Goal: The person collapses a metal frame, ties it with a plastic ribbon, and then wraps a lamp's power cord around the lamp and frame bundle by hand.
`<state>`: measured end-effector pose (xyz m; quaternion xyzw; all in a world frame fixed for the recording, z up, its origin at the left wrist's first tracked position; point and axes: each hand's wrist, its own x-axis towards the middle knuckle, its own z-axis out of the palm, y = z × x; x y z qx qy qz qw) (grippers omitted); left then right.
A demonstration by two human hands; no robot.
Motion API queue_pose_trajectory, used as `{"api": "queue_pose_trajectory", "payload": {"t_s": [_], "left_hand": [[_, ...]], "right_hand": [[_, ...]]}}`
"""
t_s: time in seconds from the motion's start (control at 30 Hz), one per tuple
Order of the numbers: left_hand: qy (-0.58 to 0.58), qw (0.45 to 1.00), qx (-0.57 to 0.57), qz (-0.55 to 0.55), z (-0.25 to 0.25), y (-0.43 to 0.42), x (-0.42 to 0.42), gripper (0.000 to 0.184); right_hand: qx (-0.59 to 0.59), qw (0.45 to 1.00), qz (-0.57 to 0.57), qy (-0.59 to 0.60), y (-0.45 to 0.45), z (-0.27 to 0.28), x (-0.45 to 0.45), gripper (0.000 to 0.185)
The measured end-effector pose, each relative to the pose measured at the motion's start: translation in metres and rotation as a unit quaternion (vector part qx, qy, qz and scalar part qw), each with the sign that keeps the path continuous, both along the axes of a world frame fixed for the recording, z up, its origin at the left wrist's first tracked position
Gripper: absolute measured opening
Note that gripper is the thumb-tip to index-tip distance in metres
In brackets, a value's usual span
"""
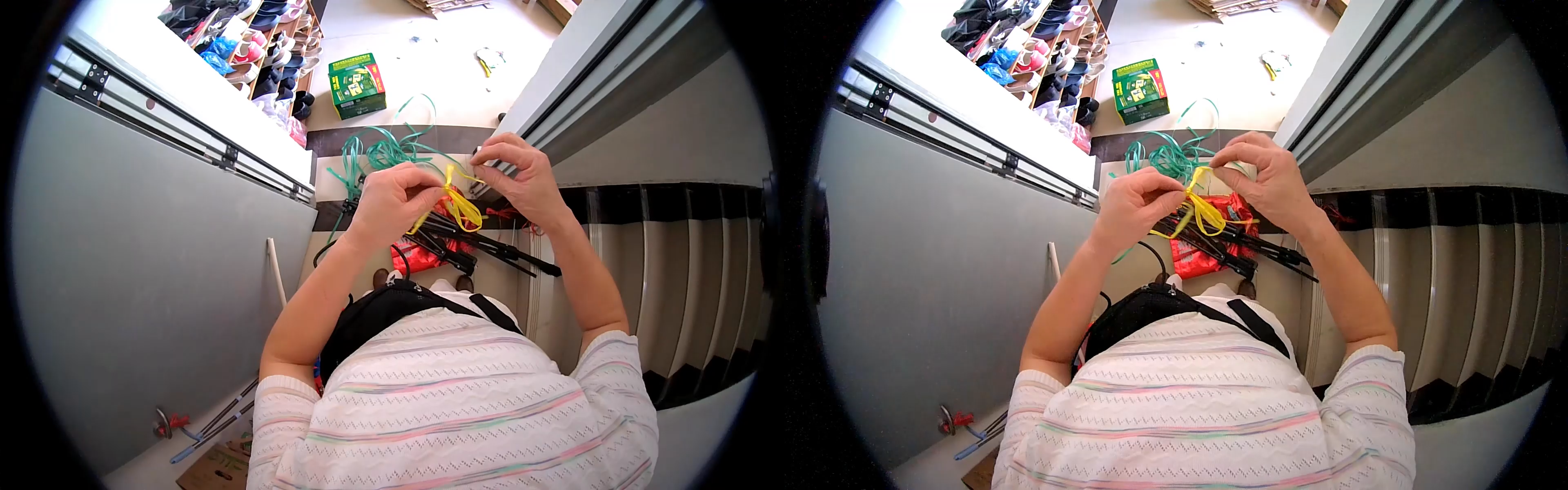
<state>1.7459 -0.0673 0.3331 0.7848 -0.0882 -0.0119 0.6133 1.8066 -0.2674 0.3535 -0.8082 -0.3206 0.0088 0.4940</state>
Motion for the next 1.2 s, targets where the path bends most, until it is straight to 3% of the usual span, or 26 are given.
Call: {"api": "queue_pose_trajectory", "payload": {"t_s": [0.1, 0.2, 0.33, 0.53, 0.63, 0.7, 0.83, 0.93, 1.03, 1.2], "left_hand": [[-0.085, 0.992, 0.092, 0.025, 0.005, -0.002, -0.003, 0.011], [-0.152, 0.976, 0.152, 0.024, 0.006, -0.003, -0.005, 0.008], [-0.187, 0.963, 0.194, 0.004, 0.011, -0.004, -0.007, 0.006], [-0.213, 0.950, 0.220, -0.050, 0.011, -0.005, -0.006, 0.006], [-0.211, 0.951, 0.212, -0.078, 0.009, -0.006, -0.006, 0.007], [-0.209, 0.950, 0.209, -0.099, 0.012, -0.006, -0.006, 0.007], [-0.196, 0.954, 0.188, -0.125, 0.017, -0.005, -0.008, 0.007], [-0.192, 0.958, 0.167, -0.130, 0.019, -0.005, -0.008, 0.008], [-0.213, 0.959, 0.151, -0.114, 0.014, -0.005, -0.007, 0.009], [-0.258, 0.947, 0.179, -0.064, 0.017, -0.004, -0.005, 0.010]], "right_hand": [[-0.013, 0.994, 0.045, 0.099, 0.006, 0.009, -0.012, 0.010], [-0.053, 0.992, 0.058, 0.094, 0.012, 0.009, -0.015, 0.010], [-0.104, 0.990, 0.079, -0.043, 0.011, 0.000, -0.013, 0.009], [-0.168, 0.973, 0.090, -0.128, 0.010, 0.004, -0.020, 0.010], [-0.120, 0.984, 0.123, -0.037, 0.006, -0.006, -0.016, 0.011], [-0.097, 0.982, 0.130, 0.098, 0.004, -0.007, -0.017, 0.011], [-0.038, 0.929, 0.177, 0.321, -0.002, -0.009, -0.012, 0.011], [0.041, 0.882, 0.201, 0.423, -0.006, -0.014, -0.012, 0.012], [0.079, 0.861, 0.204, 0.460, -0.008, -0.016, -0.014, 0.012], [0.062, 0.901, 0.139, 0.407, -0.001, -0.013, -0.021, 0.010]]}}
